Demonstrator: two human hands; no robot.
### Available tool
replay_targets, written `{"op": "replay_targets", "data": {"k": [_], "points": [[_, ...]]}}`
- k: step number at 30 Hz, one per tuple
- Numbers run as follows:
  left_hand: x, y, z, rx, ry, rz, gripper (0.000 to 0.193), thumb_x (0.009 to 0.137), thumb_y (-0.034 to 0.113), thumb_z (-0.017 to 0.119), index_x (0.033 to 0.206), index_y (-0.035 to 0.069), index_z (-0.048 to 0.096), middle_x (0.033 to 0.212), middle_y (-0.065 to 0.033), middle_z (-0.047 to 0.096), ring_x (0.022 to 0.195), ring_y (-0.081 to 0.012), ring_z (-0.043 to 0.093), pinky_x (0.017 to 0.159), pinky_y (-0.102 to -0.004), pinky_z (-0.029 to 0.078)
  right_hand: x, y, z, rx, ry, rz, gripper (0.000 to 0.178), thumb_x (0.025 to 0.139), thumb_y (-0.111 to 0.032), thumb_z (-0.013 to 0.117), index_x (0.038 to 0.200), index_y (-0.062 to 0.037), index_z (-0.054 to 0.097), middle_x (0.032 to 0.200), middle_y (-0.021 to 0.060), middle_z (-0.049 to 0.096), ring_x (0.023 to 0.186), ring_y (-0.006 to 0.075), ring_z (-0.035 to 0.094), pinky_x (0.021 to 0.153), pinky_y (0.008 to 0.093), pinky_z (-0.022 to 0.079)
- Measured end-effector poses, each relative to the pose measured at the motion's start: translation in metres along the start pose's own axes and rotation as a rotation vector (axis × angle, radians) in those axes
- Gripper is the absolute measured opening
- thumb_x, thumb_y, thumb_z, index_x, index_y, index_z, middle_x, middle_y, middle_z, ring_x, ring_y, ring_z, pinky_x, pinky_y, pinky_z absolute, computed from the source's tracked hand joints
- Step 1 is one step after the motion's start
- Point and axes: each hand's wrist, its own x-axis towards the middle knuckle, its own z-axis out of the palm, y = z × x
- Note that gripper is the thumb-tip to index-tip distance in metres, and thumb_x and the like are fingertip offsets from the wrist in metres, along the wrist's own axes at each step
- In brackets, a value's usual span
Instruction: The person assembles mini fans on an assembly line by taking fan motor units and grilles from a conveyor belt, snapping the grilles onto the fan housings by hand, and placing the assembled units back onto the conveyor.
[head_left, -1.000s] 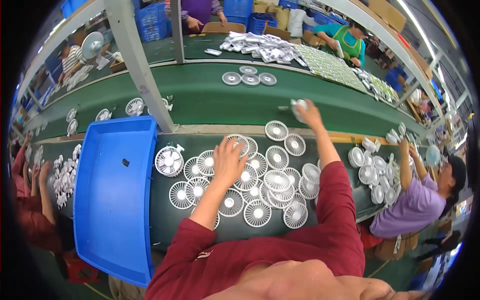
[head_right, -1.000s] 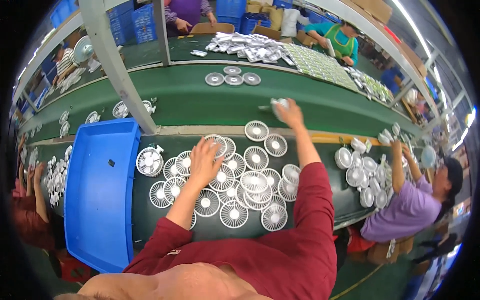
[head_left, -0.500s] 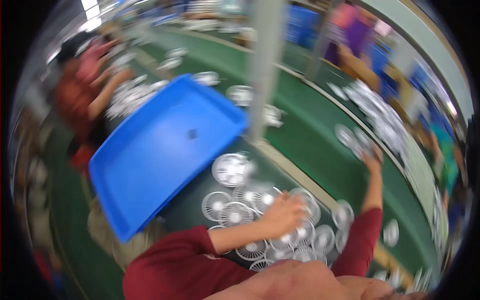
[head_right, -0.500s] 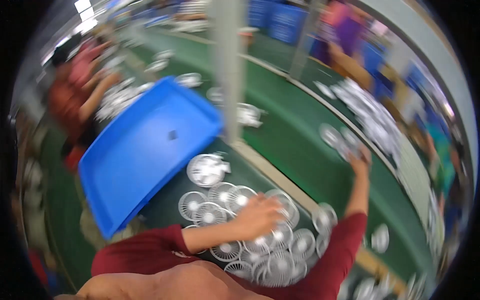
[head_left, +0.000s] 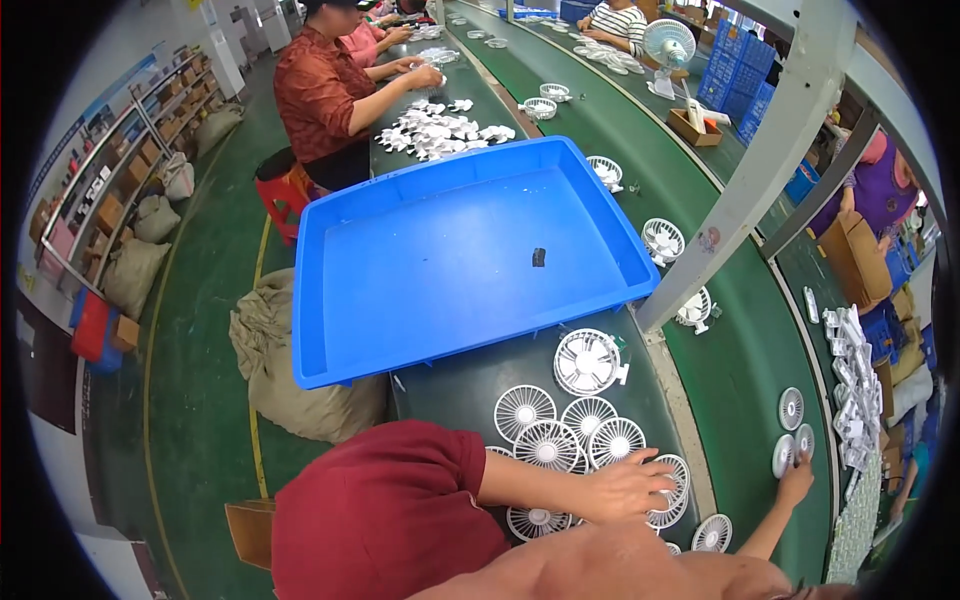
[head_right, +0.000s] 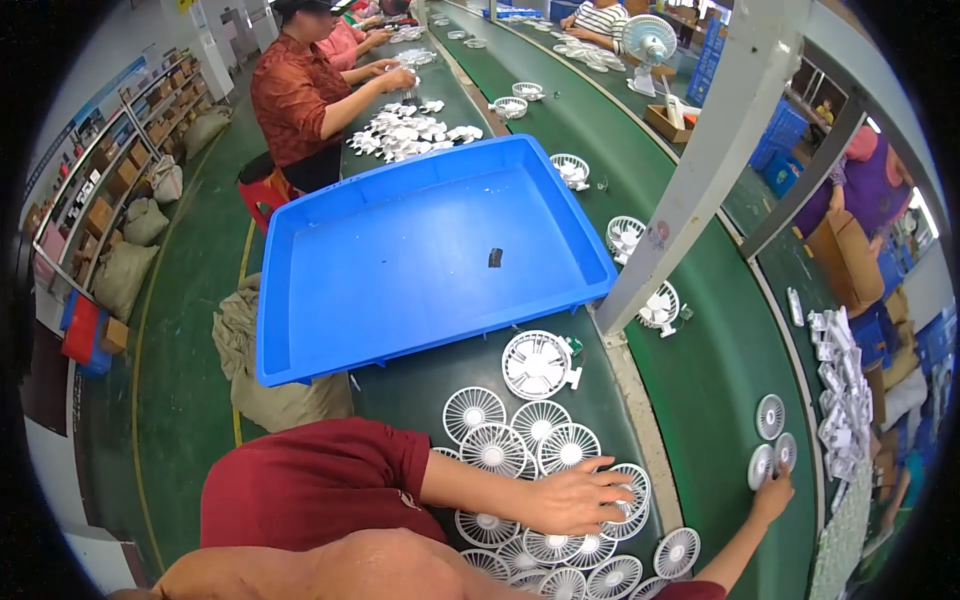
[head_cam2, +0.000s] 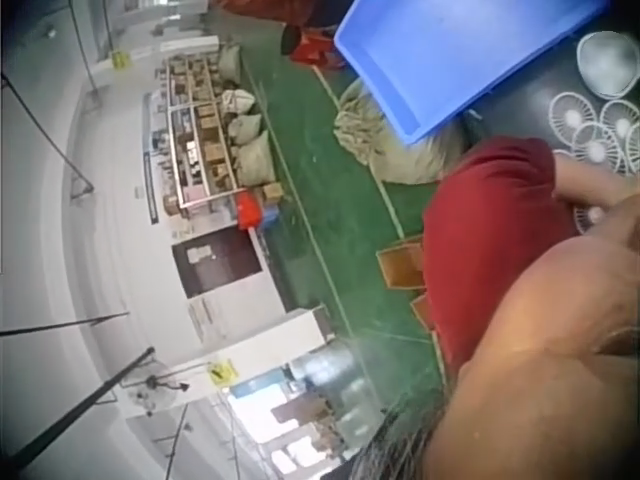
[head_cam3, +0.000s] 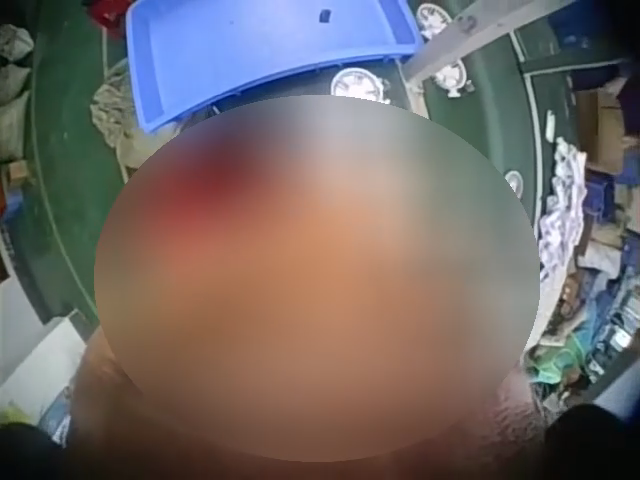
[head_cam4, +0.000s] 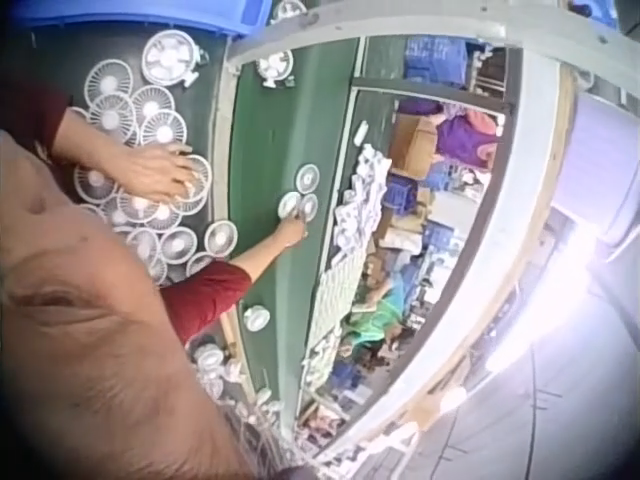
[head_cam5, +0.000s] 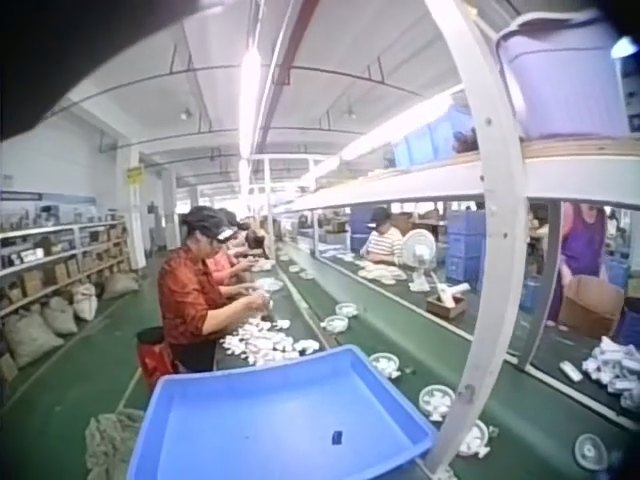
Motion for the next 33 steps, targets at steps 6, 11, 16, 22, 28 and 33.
{"op": "replay_targets", "data": {"k": [6,11,16,22,28,33], "points": [[-0.006,0.004,0.000,-0.006,-0.023,0.027,0.034,0.078,0.027,0.069,0.109,0.016,0.059,0.126,-0.0076,0.049,0.131,-0.0292,0.036,0.109,-0.0521,0.023,-0.086,-0.015,-0.052,0.079,0.060,-0.046,0.031,0.071,-0.003,0.062,0.102,-0.0061,0.061,0.084,0.0181,0.069,0.080,0.0336,0.068,0.069,0.0408,0.052],[-0.002,0.001,-0.004,0.004,-0.074,0.024,0.040,0.074,0.026,0.070,0.112,0.017,0.060,0.128,-0.0066,0.049,0.129,-0.0278,0.038,0.106,-0.0546,0.027,-0.147,0.004,-0.089,0.177,-0.144,-0.010,0.026,0.065,0.005,0.055,0.090,-0.0002,0.061,0.080,0.0121,0.063,0.073,0.0253,0.061,0.069,0.0343,0.049],[0.002,-0.004,-0.014,0.082,-0.069,0.011,0.038,0.077,0.026,0.068,0.114,0.018,0.062,0.127,-0.0043,0.052,0.126,-0.0268,0.042,0.104,-0.0538,0.029,-0.207,0.015,-0.113,0.556,-0.267,0.123,0.021,0.068,0.003,0.057,0.087,-0.0011,0.063,0.073,0.0034,0.061,0.068,0.0118,0.056,0.065,0.0258,0.047],[0.011,-0.002,-0.019,0.012,-0.096,-0.020,0.033,0.082,0.023,0.066,0.113,0.016,0.062,0.127,-0.0056,0.053,0.126,-0.0289,0.043,0.106,-0.0512,0.027,-0.253,-0.025,-0.186,0.644,-0.821,0.415,0.010,0.081,-0.005,0.059,0.089,-0.0035,0.065,0.079,-0.0005,0.063,0.068,0.0074,0.060,0.058,0.0213,0.050],[0.017,0.013,-0.020,0.009,-0.108,0.003,0.031,0.082,0.022,0.065,0.113,0.015,0.062,0.125,-0.0067,0.054,0.124,-0.0307,0.045,0.106,-0.0515,0.027,-0.211,-0.011,-0.190,0.284,-0.514,0.115,0.022,0.085,-0.022,0.058,0.089,-0.0032,0.068,0.070,0.0101,0.066,0.057,0.0171,0.062,0.057,0.0316,0.050],[0.007,0.007,-0.020,0.054,-0.115,-0.014,0.036,0.080,0.023,0.067,0.115,0.016,0.061,0.126,-0.0066,0.052,0.125,-0.0301,0.043,0.106,-0.0505,0.027,-0.080,-0.040,-0.094,0.400,-0.125,-0.035,0.045,0.082,-0.040,0.066,0.112,-0.0059,0.062,0.097,0.0182,0.066,0.095,0.0323,0.063,0.082,0.0393,0.049]]}}
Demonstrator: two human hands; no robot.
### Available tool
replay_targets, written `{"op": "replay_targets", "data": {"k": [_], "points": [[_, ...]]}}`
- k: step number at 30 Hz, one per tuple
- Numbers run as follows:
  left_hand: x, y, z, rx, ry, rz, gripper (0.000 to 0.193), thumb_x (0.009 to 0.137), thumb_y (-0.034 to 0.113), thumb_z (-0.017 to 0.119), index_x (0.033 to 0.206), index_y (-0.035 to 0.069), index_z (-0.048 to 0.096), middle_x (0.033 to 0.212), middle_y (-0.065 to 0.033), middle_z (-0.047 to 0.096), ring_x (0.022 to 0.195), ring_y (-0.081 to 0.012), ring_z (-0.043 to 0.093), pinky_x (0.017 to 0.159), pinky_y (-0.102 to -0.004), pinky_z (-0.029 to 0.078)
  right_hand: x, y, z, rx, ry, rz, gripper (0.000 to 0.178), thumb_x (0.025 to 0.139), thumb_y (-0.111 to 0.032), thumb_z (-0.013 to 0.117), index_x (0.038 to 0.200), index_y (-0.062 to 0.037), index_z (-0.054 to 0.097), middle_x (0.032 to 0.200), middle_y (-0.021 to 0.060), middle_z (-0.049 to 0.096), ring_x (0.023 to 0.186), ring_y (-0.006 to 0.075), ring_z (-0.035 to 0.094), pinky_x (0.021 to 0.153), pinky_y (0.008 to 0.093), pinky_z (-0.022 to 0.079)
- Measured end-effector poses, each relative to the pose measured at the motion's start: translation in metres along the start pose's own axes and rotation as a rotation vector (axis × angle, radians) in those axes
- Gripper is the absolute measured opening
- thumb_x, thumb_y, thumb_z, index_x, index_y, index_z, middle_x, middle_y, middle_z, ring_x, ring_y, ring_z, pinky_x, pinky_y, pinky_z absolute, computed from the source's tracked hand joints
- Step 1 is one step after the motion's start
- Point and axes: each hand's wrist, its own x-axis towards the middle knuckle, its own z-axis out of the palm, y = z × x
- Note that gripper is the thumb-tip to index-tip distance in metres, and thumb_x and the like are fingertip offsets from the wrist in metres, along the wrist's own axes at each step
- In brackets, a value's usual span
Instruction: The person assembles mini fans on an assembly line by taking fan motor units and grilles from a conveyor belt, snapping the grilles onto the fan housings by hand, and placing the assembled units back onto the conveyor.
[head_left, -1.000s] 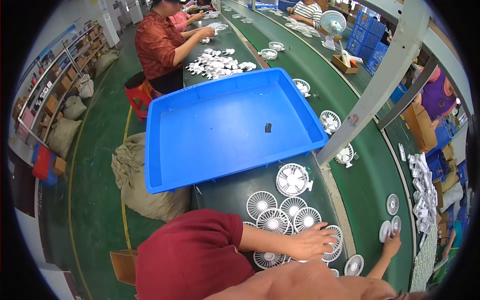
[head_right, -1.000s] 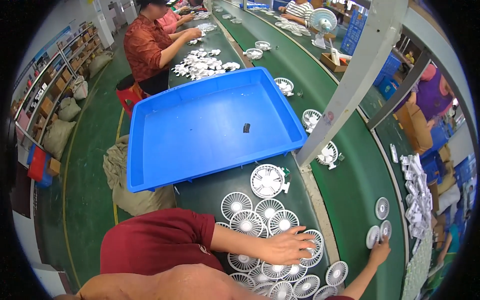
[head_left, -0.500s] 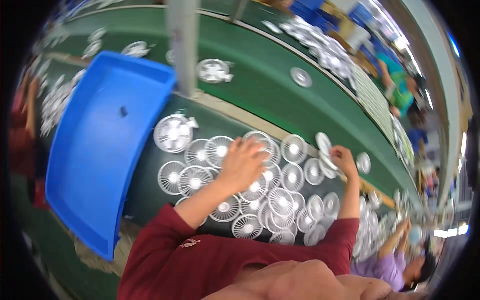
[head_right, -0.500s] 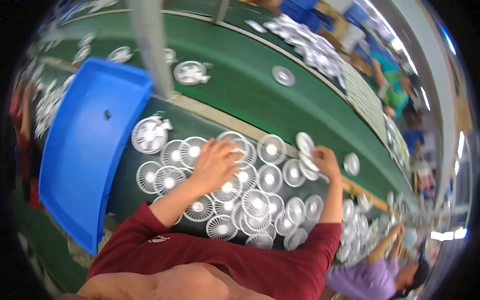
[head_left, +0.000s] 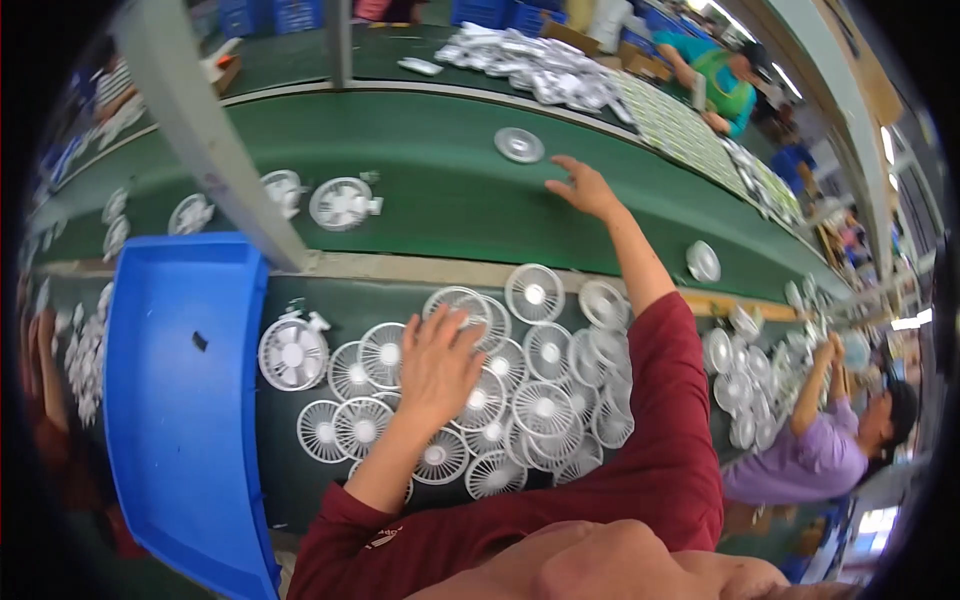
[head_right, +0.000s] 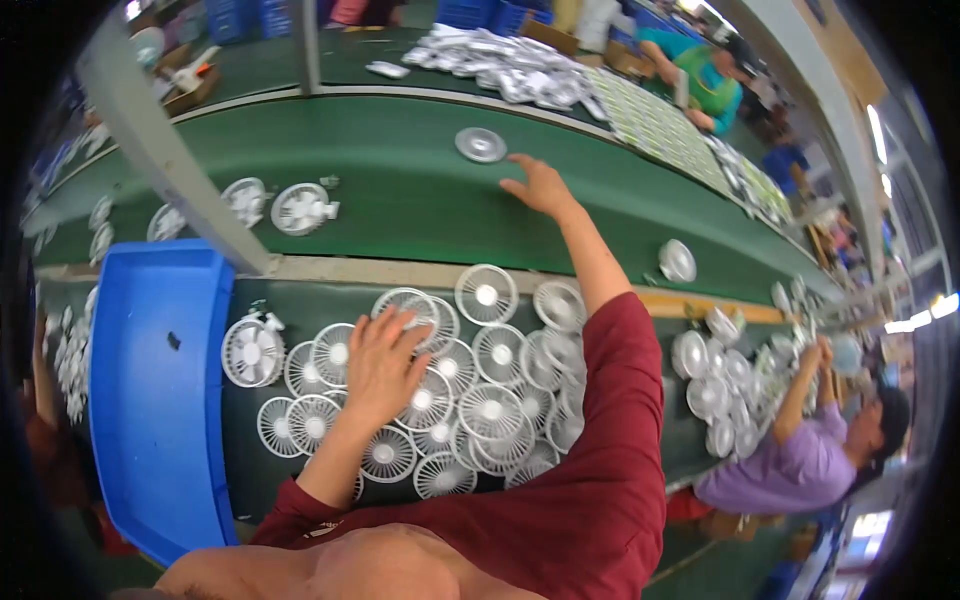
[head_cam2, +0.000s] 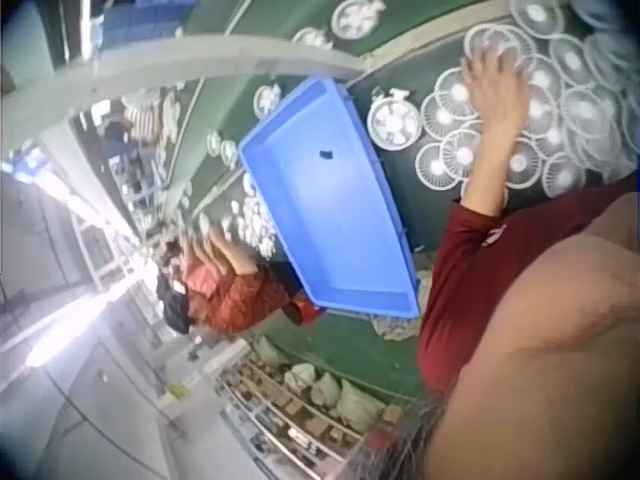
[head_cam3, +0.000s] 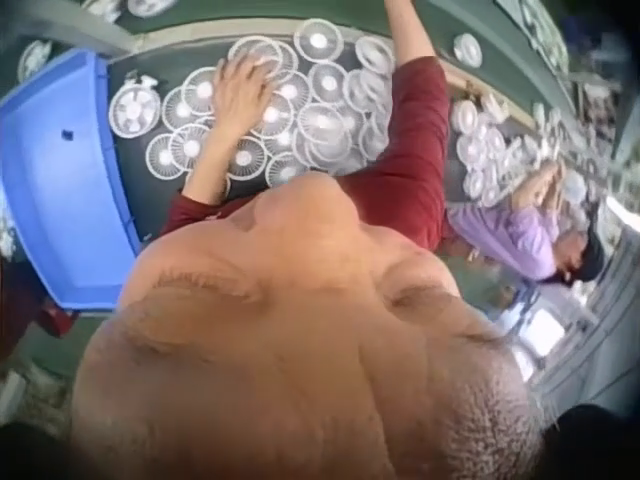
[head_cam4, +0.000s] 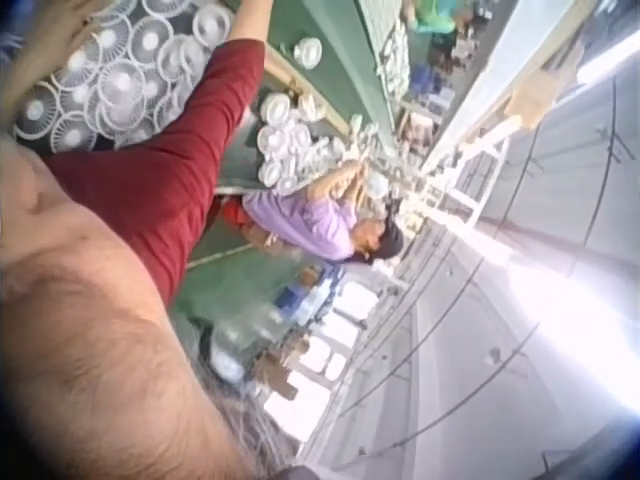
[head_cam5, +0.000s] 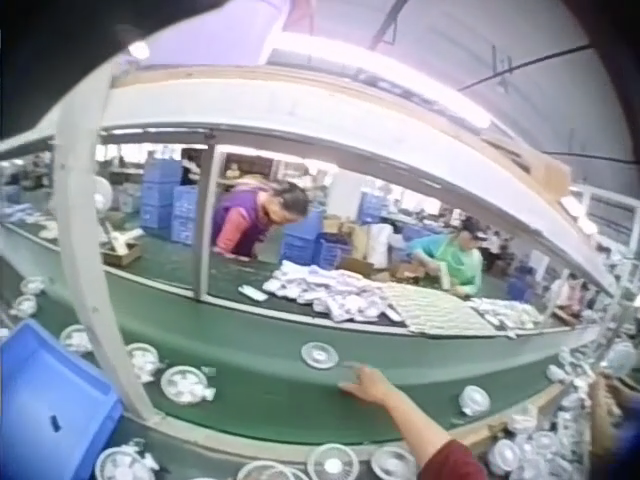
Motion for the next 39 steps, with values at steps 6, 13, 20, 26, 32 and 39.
{"op": "replay_targets", "data": {"k": [6,13,20,26,32,39], "points": [[0.005,0.004,0.000,-0.037,0.006,0.020,0.035,0.079,0.025,0.067,0.113,0.016,0.061,0.126,-0.0060,0.053,0.125,-0.0285,0.043,0.105,-0.0509,0.029,0.091,0.011,0.070,-0.364,0.253,0.087,0.056,0.078,-0.047,0.067,0.121,-0.0122,0.058,0.121,0.0190,0.057,0.112,0.0363,0.054,0.092,0.0449,0.046],[0.000,-0.006,-0.005,-0.055,-0.010,-0.032,0.034,0.081,0.025,0.066,0.113,0.016,0.061,0.126,-0.0055,0.052,0.127,-0.0262,0.040,0.107,-0.0502,0.027,0.077,-0.054,0.065,-0.460,0.185,0.042,0.036,0.081,-0.033,0.066,0.109,-0.0100,0.064,0.099,0.0196,0.066,0.090,0.0359,0.064,0.075,0.0424,0.053],[-0.005,-0.007,0.000,-0.052,0.069,-0.021,0.032,0.079,0.024,0.068,0.110,0.016,0.063,0.124,-0.0048,0.054,0.126,-0.0262,0.042,0.106,-0.0511,0.028,0.064,-0.182,0.086,0.906,-0.103,0.049,0.033,0.089,-0.016,0.062,0.120,-0.0039,0.057,0.093,0.0047,0.063,0.066,0.0106,0.061,0.044,0.0222,0.050],[-0.005,-0.001,0.006,-0.033,0.037,0.012,0.034,0.079,0.026,0.068,0.111,0.017,0.062,0.123,-0.0046,0.053,0.127,-0.0258,0.041,0.106,-0.0511,0.027,0.067,-0.203,0.149,0.129,0.265,-0.310,0.029,0.084,-0.015,0.059,0.111,-0.0100,0.064,0.099,0.0190,0.065,0.092,0.0367,0.061,0.083,0.0428,0.050],[-0.004,-0.001,0.002,-0.035,0.020,0.006,0.033,0.080,0.027,0.066,0.111,0.018,0.062,0.125,-0.0046,0.053,0.128,-0.0256,0.041,0.107,-0.0513,0.026,0.051,-0.220,0.157,-0.088,0.114,-0.376,0.054,0.076,-0.040,0.072,0.123,-0.0166,0.060,0.126,0.0211,0.051,0.112,0.0399,0.050,0.093,0.0473,0.045],[0.010,-0.010,-0.004,-0.464,0.211,-0.040,0.036,0.086,0.019,0.062,0.121,0.010,0.057,0.127,-0.0109,0.054,0.119,-0.0280,0.051,0.099,-0.0433,0.040,0.028,-0.203,0.126,-0.021,-0.081,-0.420,0.072,0.067,-0.037,0.078,0.130,-0.0140,0.053,0.129,0.0251,0.048,0.116,0.0427,0.047,0.099,0.0451,0.041]]}}
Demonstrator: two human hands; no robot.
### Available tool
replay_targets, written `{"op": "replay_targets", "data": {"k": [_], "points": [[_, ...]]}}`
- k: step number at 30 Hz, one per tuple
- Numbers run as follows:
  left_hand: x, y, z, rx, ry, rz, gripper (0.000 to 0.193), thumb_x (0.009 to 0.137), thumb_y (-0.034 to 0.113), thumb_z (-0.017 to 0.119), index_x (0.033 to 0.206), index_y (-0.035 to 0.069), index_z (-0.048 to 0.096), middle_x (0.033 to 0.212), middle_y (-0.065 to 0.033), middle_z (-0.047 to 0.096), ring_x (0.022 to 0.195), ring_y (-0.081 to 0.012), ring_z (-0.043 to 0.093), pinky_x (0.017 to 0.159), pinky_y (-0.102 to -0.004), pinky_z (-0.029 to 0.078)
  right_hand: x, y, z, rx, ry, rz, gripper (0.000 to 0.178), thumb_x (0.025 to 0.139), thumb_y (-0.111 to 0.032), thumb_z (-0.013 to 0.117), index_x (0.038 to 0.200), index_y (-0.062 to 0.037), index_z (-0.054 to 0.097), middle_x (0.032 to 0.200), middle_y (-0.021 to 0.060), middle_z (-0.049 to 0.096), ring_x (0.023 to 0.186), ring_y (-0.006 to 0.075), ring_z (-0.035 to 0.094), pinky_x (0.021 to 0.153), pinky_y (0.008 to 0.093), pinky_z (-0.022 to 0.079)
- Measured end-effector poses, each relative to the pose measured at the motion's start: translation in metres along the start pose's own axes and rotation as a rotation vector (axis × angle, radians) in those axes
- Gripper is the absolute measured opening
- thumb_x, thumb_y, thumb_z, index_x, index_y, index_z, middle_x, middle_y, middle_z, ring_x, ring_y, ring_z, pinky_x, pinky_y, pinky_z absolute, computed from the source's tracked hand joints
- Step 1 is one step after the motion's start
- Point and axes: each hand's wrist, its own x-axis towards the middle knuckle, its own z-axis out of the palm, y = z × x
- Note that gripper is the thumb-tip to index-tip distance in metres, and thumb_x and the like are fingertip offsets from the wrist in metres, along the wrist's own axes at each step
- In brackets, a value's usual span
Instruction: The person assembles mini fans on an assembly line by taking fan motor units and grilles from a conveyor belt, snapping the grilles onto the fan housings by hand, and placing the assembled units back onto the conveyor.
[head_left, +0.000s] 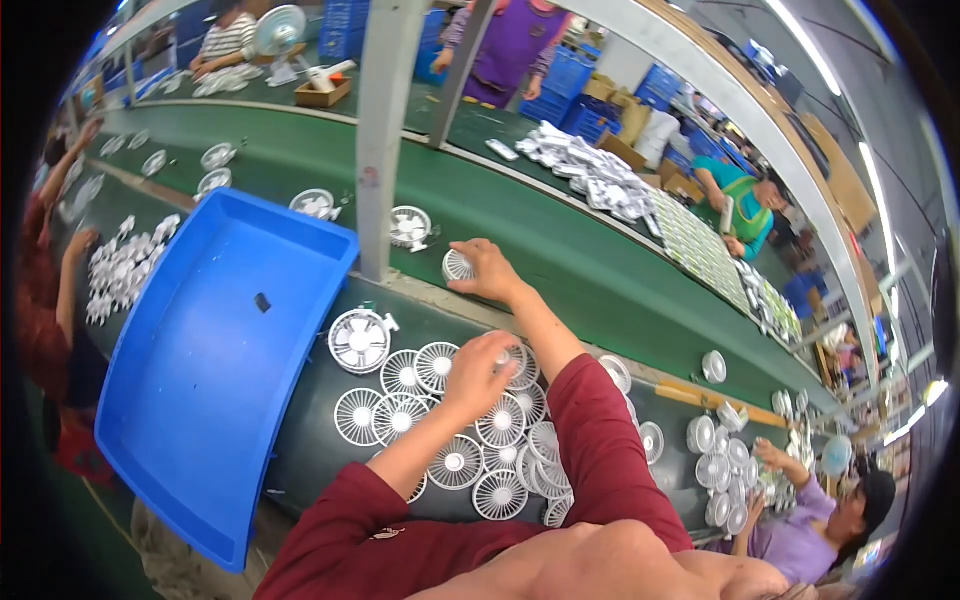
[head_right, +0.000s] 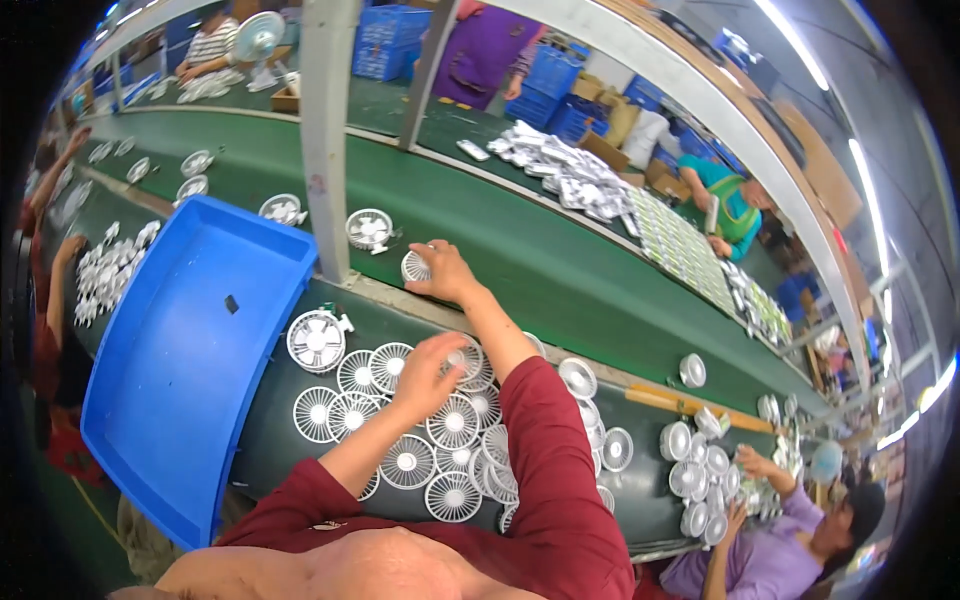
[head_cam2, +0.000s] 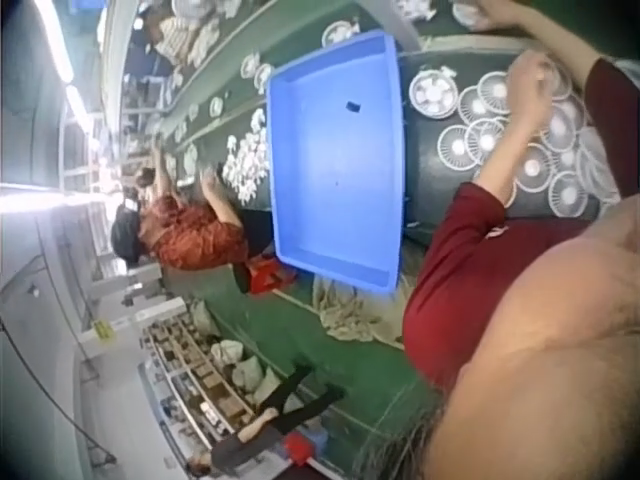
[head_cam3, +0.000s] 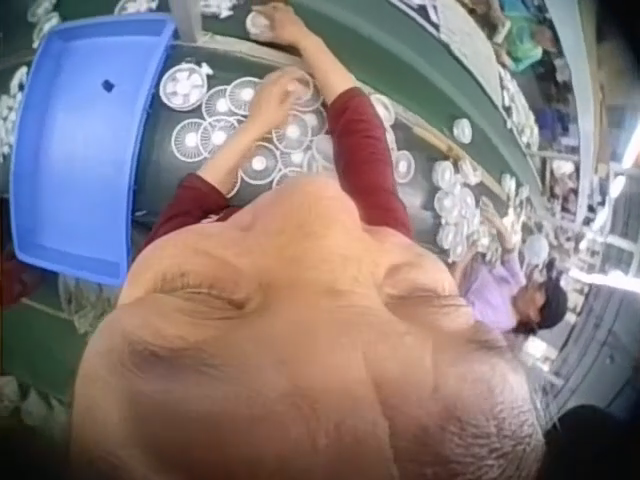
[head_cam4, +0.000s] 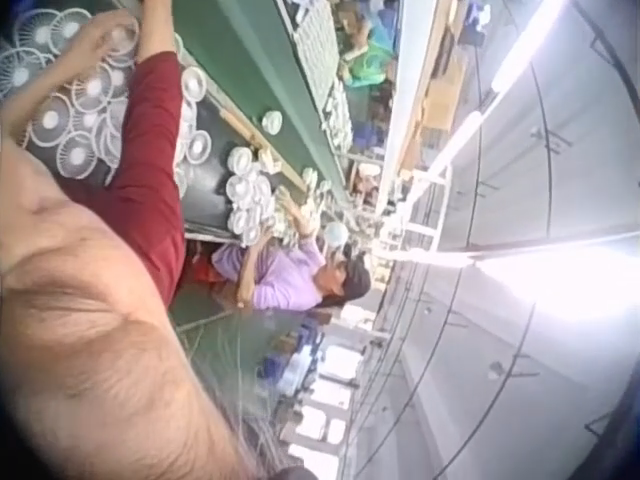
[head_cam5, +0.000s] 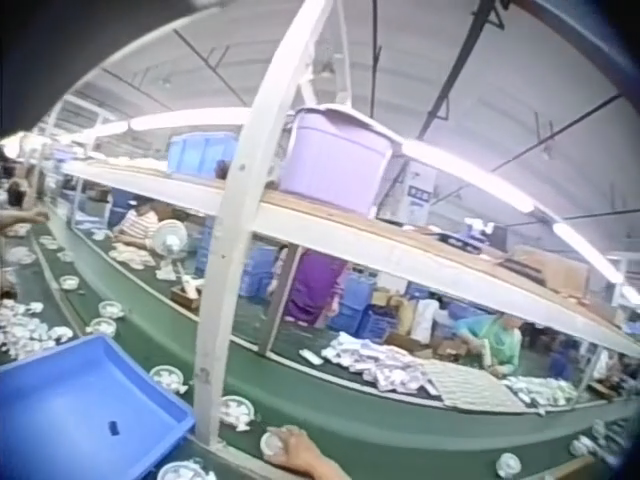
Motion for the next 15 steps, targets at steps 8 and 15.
{"op": "replay_targets", "data": {"k": [8,15], "points": [[0.016,-0.012,-0.032,-1.096,0.199,-0.653,0.062,0.097,0.054,0.035,0.140,0.010,0.035,0.134,-0.0104,0.045,0.120,-0.0246,0.048,0.097,-0.0454,0.042,-0.081,-0.080,-0.081,0.337,0.133,-0.154,0.076,0.070,-0.029,0.076,0.136,-0.0083,0.045,0.134,0.0174,0.046,0.127,0.0323,0.043,0.106,0.0398,0.034],[0.020,0.007,-0.037,-1.671,0.085,-0.655,0.050,0.099,0.047,0.036,0.124,0.007,0.051,0.118,-0.0084,0.060,0.109,-0.0216,0.059,0.091,-0.0371,0.050,-0.131,-0.139,-0.072,0.027,0.238,-0.199,0.079,0.071,-0.043,0.073,0.138,-0.0143,0.043,0.142,0.0198,0.033,0.129,0.0404,0.035,0.107,0.0510,0.028]]}}
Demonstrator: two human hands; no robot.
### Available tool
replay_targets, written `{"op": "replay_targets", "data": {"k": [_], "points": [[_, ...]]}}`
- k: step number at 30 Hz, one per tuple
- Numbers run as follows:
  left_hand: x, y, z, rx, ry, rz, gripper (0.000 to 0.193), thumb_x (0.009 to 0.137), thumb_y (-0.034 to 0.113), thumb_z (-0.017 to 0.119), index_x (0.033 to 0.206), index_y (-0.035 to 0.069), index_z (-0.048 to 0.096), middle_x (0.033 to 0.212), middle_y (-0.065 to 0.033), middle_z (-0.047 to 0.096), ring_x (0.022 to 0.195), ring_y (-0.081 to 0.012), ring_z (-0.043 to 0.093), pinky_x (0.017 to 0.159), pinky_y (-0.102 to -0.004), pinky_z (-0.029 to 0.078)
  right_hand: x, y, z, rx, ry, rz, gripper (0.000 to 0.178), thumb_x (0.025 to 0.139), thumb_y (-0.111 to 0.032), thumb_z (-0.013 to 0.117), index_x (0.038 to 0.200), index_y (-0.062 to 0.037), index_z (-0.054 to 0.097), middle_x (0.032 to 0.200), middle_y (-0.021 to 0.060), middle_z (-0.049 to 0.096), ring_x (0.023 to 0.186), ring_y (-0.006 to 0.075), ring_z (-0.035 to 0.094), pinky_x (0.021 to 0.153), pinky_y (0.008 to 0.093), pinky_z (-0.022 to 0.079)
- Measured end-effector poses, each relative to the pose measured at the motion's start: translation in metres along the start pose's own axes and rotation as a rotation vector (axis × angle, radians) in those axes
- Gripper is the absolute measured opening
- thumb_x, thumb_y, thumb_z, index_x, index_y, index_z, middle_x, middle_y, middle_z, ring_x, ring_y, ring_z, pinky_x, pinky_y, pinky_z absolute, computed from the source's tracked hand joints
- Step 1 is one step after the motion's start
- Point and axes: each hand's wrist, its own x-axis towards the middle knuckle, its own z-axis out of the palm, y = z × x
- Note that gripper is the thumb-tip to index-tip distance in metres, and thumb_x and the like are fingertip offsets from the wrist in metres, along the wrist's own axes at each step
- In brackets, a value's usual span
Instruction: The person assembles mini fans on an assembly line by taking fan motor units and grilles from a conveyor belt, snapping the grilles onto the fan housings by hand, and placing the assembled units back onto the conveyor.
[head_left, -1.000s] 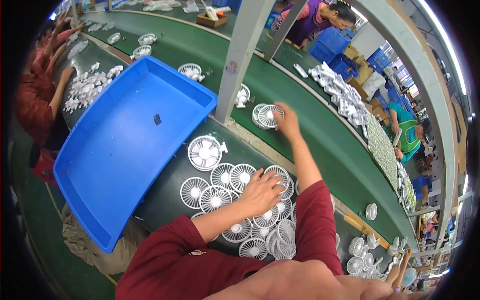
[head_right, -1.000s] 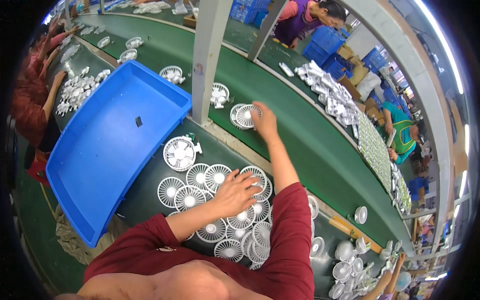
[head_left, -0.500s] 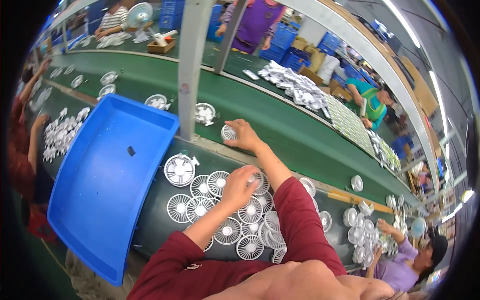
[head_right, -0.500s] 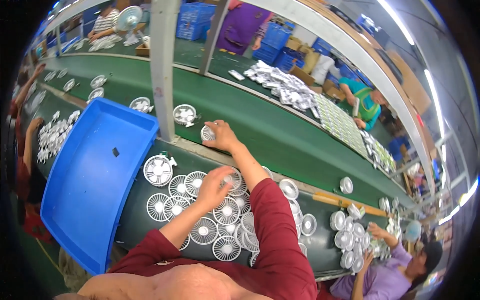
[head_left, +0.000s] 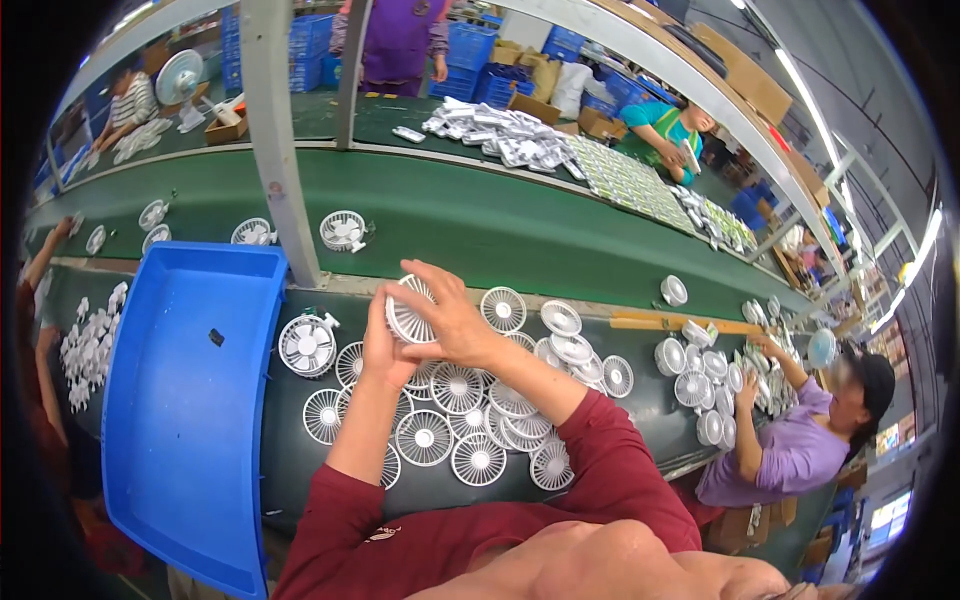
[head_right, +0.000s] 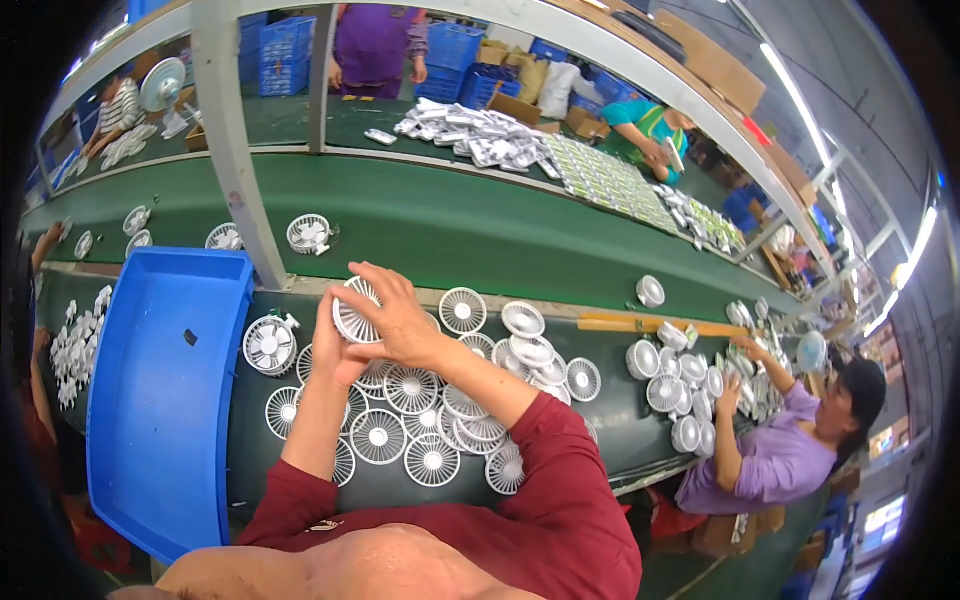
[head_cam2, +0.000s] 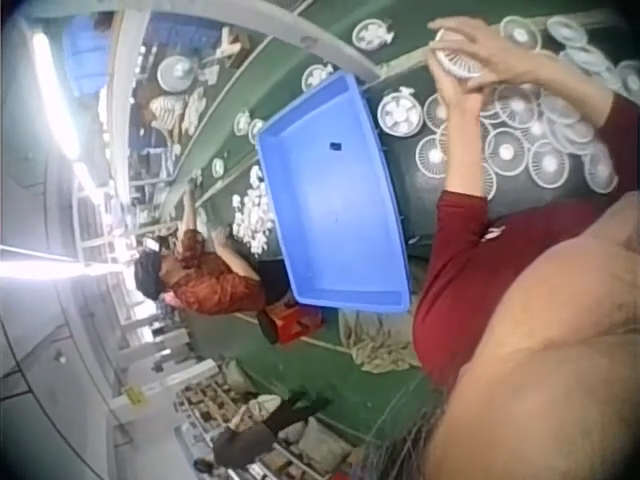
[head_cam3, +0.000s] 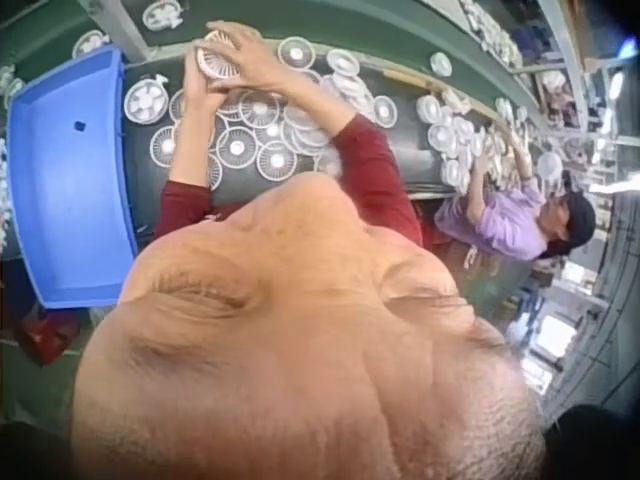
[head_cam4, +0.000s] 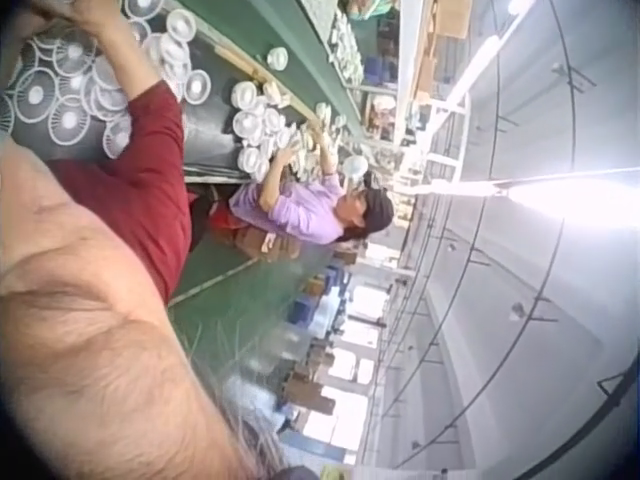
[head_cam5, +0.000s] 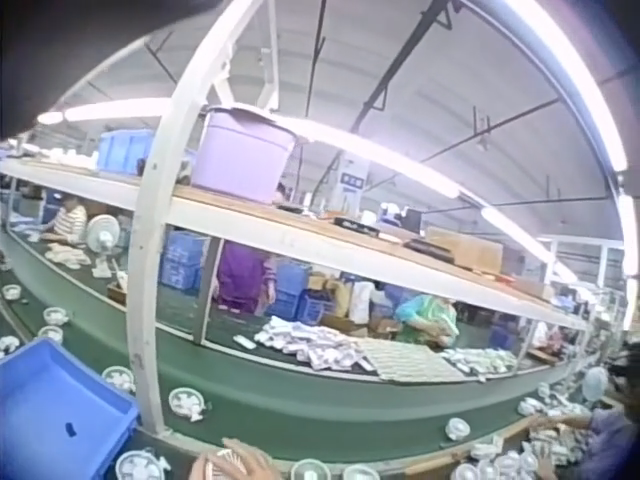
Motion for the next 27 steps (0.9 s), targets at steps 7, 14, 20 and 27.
{"op": "replay_targets", "data": {"k": [7,14,20,27], "points": [[-0.023,-0.025,0.025,0.763,0.065,0.840,0.051,0.101,0.036,0.029,0.137,0.001,0.033,0.134,-0.0123,0.041,0.120,-0.0227,0.045,0.100,-0.0346,0.036,0.001,-0.019,0.033,0.557,0.233,0.180,0.061,0.093,-0.032,0.044,0.143,-0.0024,0.025,0.144,0.0205,0.030,0.134,0.0330,0.032,0.109,0.0392,0.026],[-0.023,-0.020,0.028,1.060,0.167,1.069,0.054,0.101,0.037,0.031,0.138,-0.002,0.031,0.134,-0.0168,0.039,0.118,-0.0253,0.045,0.100,-0.0351,0.034,0.019,-0.028,0.033,0.865,0.250,0.298,0.047,0.097,-0.032,0.035,0.135,-0.0041,0.034,0.123,0.0129,0.043,0.114,0.0214,0.045,0.099,0.0317,0.034],[0.000,-0.021,0.001,1.368,0.055,0.820,0.055,0.097,0.026,0.043,0.142,-0.002,0.027,0.143,-0.0238,0.031,0.131,-0.0375,0.031,0.109,-0.0434,0.024,0.001,0.043,0.019,0.644,0.162,0.453,0.037,0.091,-0.023,0.054,0.123,-0.0051,0.054,0.122,0.0111,0.055,0.114,0.0211,0.052,0.098,0.0325,0.040],[0.002,-0.002,-0.003,1.581,0.101,0.711,0.053,0.093,0.027,0.053,0.138,0.004,0.038,0.143,-0.0220,0.034,0.134,-0.0363,0.030,0.110,-0.0442,0.021,-0.102,0.190,-0.051,-0.611,0.270,0.732,0.050,0.077,-0.033,0.071,0.120,-0.0091,0.058,0.125,0.0193,0.055,0.115,0.0363,0.052,0.093,0.0460,0.045]]}}
